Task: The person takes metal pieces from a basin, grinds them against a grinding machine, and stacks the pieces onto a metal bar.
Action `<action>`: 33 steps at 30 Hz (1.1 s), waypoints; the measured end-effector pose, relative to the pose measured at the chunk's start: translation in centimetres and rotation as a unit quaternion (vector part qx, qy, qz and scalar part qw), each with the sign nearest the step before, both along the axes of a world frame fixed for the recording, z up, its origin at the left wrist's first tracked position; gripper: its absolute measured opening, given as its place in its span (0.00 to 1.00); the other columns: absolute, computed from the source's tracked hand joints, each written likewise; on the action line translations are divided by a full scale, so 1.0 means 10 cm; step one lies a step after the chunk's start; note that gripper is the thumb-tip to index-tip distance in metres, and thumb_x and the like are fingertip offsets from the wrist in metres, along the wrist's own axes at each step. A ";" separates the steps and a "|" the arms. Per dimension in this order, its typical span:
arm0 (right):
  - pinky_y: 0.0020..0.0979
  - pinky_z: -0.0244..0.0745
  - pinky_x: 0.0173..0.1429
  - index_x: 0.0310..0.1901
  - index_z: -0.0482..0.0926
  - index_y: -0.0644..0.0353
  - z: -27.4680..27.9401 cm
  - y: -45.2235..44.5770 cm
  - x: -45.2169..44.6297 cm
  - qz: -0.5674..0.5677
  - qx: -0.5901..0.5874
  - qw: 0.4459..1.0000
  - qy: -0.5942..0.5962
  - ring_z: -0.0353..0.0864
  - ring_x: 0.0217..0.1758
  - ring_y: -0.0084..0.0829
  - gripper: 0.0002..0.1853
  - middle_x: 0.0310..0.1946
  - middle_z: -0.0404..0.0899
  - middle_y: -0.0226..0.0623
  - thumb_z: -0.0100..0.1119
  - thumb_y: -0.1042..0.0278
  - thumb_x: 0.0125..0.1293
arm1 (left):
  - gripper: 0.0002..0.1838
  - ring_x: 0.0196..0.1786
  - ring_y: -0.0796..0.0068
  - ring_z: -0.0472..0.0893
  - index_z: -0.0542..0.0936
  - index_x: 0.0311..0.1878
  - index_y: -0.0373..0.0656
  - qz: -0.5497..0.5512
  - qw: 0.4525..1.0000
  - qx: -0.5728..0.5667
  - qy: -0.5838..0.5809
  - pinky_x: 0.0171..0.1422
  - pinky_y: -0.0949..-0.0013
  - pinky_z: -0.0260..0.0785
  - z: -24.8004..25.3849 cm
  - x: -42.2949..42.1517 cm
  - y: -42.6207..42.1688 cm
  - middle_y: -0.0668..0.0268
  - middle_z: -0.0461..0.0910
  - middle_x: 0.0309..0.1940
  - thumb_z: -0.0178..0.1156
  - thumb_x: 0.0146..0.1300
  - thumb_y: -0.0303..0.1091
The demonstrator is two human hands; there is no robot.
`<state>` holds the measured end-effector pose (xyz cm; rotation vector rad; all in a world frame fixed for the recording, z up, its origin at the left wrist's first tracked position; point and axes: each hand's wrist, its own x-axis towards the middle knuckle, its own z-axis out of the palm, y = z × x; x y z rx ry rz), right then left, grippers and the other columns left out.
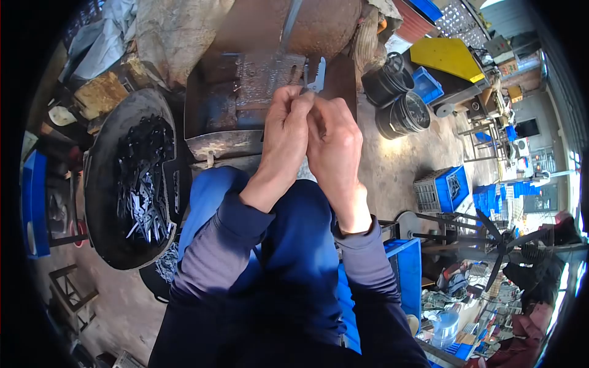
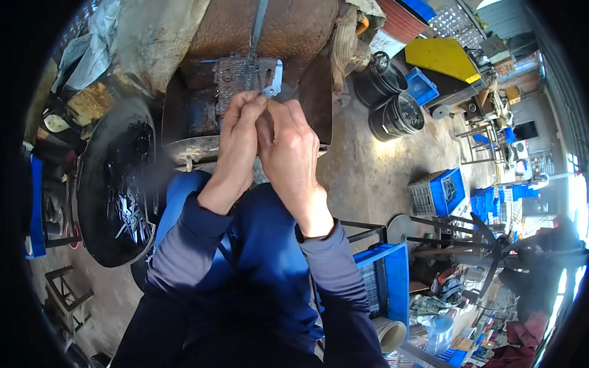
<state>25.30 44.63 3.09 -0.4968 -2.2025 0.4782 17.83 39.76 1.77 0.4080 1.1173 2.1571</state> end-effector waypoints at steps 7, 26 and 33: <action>0.27 0.77 0.40 0.51 0.82 0.65 0.09 -0.04 -0.09 0.068 -0.069 0.995 0.006 0.82 0.36 0.28 0.12 0.38 0.82 0.39 0.62 0.78 0.66 | 0.08 0.33 0.86 0.72 0.76 0.49 0.40 0.081 0.996 0.007 -0.043 0.36 0.77 0.66 -0.06 -0.20 0.01 0.71 0.76 0.34 0.52 0.76 0.33; 0.44 0.82 0.44 0.47 0.70 0.62 0.08 0.63 -1.16 0.095 -0.595 0.773 0.198 0.84 0.40 0.41 0.11 0.38 0.81 0.43 0.41 0.64 0.77 | 0.18 0.55 0.63 0.76 0.77 0.57 0.37 0.158 0.949 -0.031 0.273 0.60 0.66 0.70 -0.31 -0.51 0.04 0.56 0.75 0.53 0.61 0.63 0.24; 0.39 0.89 0.39 0.45 0.77 0.67 -0.13 1.31 -1.51 0.048 -0.496 0.845 0.195 0.62 0.20 0.18 0.11 0.26 0.69 0.29 0.56 0.66 0.69 | 0.17 0.58 0.53 0.72 0.76 0.51 0.39 0.184 0.935 -0.054 0.297 0.64 0.58 0.65 -0.26 -0.46 0.06 0.53 0.73 0.49 0.60 0.57 0.25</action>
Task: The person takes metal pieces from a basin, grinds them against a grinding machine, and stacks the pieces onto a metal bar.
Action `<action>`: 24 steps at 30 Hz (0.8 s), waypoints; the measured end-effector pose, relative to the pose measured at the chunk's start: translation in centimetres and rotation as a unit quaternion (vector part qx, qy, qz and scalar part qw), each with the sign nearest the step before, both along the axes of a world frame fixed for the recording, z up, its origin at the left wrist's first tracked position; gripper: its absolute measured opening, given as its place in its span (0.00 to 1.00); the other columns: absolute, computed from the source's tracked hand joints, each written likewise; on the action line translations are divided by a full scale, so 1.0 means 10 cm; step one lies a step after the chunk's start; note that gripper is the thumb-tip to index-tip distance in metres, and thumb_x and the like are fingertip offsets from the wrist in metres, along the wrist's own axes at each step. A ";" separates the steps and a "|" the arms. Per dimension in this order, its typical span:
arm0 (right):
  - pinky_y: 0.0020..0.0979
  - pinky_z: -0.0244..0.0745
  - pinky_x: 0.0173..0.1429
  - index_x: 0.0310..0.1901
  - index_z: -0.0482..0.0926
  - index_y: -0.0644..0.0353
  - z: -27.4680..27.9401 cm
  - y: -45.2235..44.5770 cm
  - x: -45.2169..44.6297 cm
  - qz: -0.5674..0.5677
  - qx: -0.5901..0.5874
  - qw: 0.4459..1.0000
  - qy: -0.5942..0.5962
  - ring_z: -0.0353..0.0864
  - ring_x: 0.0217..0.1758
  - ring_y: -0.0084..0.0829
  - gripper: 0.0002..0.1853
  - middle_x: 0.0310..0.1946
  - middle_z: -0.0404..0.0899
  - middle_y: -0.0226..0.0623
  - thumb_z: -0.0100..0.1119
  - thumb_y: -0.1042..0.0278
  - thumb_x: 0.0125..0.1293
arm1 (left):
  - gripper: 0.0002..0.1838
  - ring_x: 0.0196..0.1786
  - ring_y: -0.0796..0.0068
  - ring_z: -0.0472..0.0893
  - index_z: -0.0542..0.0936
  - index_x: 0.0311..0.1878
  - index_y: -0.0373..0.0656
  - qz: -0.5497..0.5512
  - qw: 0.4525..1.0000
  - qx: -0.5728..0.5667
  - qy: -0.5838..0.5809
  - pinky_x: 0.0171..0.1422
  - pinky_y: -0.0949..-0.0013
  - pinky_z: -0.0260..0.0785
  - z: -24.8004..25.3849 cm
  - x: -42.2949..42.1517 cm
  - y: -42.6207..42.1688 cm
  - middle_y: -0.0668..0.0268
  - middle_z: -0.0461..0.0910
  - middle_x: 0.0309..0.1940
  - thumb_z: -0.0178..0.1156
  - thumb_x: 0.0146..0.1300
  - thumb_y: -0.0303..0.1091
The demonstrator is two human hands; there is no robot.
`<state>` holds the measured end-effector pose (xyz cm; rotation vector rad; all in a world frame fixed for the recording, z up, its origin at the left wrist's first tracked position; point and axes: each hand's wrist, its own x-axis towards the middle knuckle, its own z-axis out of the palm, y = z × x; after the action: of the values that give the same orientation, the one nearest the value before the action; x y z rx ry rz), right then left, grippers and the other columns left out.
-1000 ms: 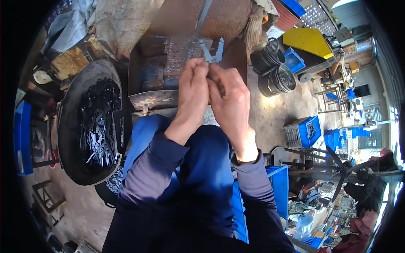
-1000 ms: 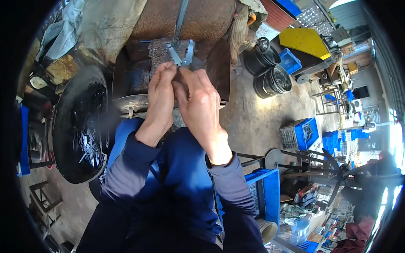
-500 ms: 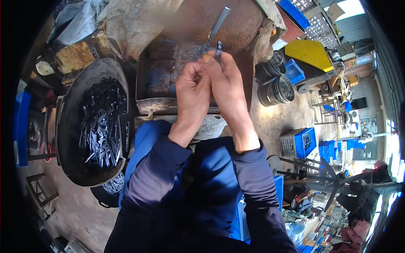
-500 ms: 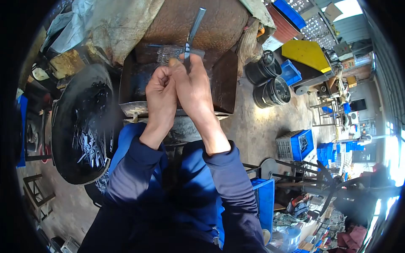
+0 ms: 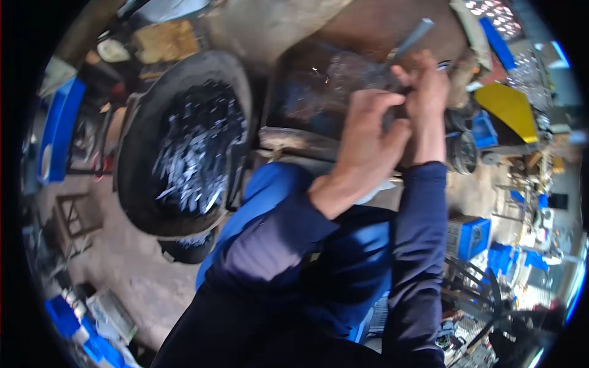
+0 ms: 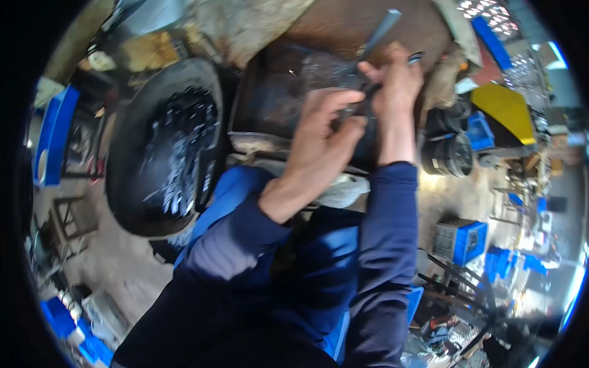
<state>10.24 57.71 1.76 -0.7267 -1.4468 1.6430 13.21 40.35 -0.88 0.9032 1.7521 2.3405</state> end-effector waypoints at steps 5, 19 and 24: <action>0.29 0.88 0.32 0.47 0.77 0.70 -0.10 0.00 -0.23 0.038 0.150 0.988 -0.022 0.77 0.24 0.22 0.17 0.25 0.69 0.27 0.65 0.62 0.69 | 0.11 0.47 0.64 0.76 0.78 0.48 0.38 0.005 1.000 -0.022 0.013 0.47 0.65 0.72 0.03 0.05 -0.05 0.59 0.72 0.42 0.61 0.61 0.24; 0.19 0.78 0.29 0.54 0.75 0.69 -0.20 0.08 -0.35 0.016 0.218 0.970 -0.110 0.80 0.20 0.22 0.22 0.46 0.87 0.37 0.63 0.57 0.70 | 0.18 0.60 0.57 0.76 0.75 0.61 0.38 -0.152 0.943 -0.290 -0.060 0.65 0.61 0.67 -0.57 0.07 -2.11 0.54 0.76 0.56 0.49 0.70 0.28; 0.24 0.82 0.29 0.51 0.76 0.69 -0.11 0.11 -0.34 0.005 0.235 0.953 -0.191 0.81 0.20 0.25 0.17 0.38 0.84 0.40 0.62 0.63 0.69 | 0.17 0.56 0.61 0.78 0.79 0.57 0.38 -0.225 0.850 -0.335 -0.337 0.63 0.64 0.68 -1.58 0.40 -3.10 0.56 0.80 0.53 0.50 0.73 0.37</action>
<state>6.85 58.80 0.67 -0.7816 -2.0240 1.1251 17.25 9.36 -16.70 0.2617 1.6041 1.3268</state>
